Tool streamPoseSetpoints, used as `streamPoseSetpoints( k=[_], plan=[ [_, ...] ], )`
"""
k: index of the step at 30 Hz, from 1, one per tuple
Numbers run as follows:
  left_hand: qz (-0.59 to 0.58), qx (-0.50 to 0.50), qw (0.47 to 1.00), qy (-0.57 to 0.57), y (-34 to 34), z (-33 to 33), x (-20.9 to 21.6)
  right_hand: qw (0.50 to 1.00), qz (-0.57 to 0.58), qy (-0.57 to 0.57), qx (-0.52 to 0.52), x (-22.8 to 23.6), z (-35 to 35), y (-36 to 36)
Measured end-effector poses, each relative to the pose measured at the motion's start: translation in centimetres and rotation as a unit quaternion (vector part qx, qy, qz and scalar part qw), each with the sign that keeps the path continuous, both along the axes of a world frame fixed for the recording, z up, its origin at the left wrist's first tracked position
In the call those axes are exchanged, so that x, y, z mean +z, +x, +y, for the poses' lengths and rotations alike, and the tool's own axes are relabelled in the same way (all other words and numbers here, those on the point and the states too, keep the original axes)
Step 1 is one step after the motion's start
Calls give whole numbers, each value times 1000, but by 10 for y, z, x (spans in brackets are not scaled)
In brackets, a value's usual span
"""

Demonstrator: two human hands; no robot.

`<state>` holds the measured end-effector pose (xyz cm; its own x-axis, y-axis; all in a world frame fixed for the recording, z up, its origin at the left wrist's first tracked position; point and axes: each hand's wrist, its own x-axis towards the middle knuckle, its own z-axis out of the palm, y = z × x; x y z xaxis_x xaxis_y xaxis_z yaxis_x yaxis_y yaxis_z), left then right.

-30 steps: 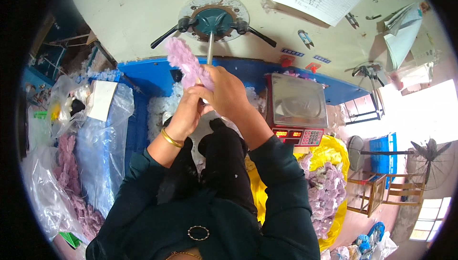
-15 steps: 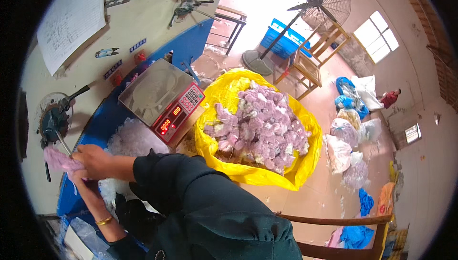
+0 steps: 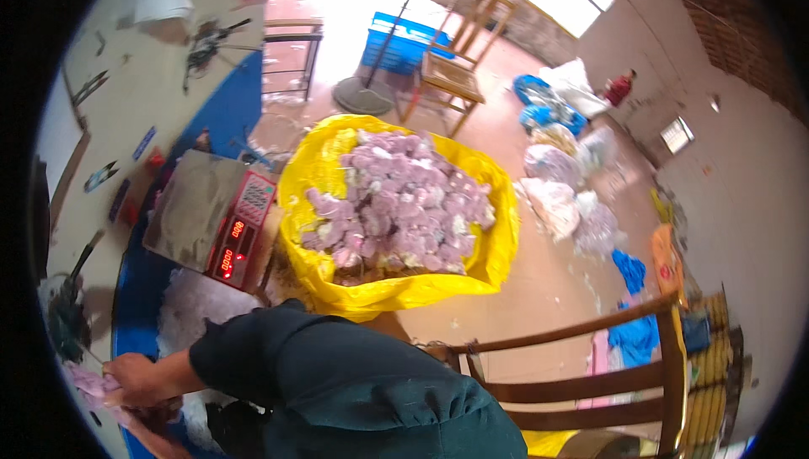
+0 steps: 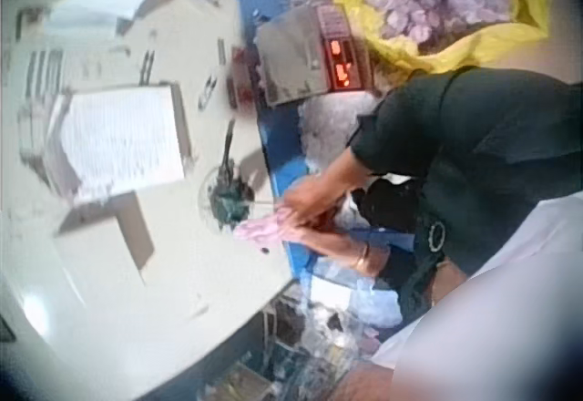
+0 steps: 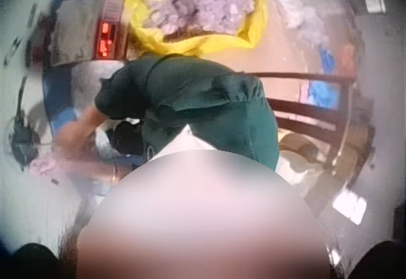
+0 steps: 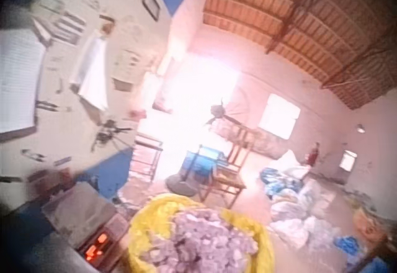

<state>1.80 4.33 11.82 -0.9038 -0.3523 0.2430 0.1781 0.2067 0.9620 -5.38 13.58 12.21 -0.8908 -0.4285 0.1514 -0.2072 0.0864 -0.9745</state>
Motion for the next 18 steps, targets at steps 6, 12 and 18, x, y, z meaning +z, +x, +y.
streamPoseSetpoints(
  k=[6, 12, 18],
  plan=[
    [22, -55, 998, -1, -26, 14, 6, 978, -201, -54, -31, 45, 22, -24],
    [-64, -117, 990, 51, -3, 30, -5, 986, -160, 20, -30, 26, 8, -22],
    [-162, -144, 968, 125, 28, 32, -22, 995, -95, -39, 0, 7, 27, 11]
  ],
)
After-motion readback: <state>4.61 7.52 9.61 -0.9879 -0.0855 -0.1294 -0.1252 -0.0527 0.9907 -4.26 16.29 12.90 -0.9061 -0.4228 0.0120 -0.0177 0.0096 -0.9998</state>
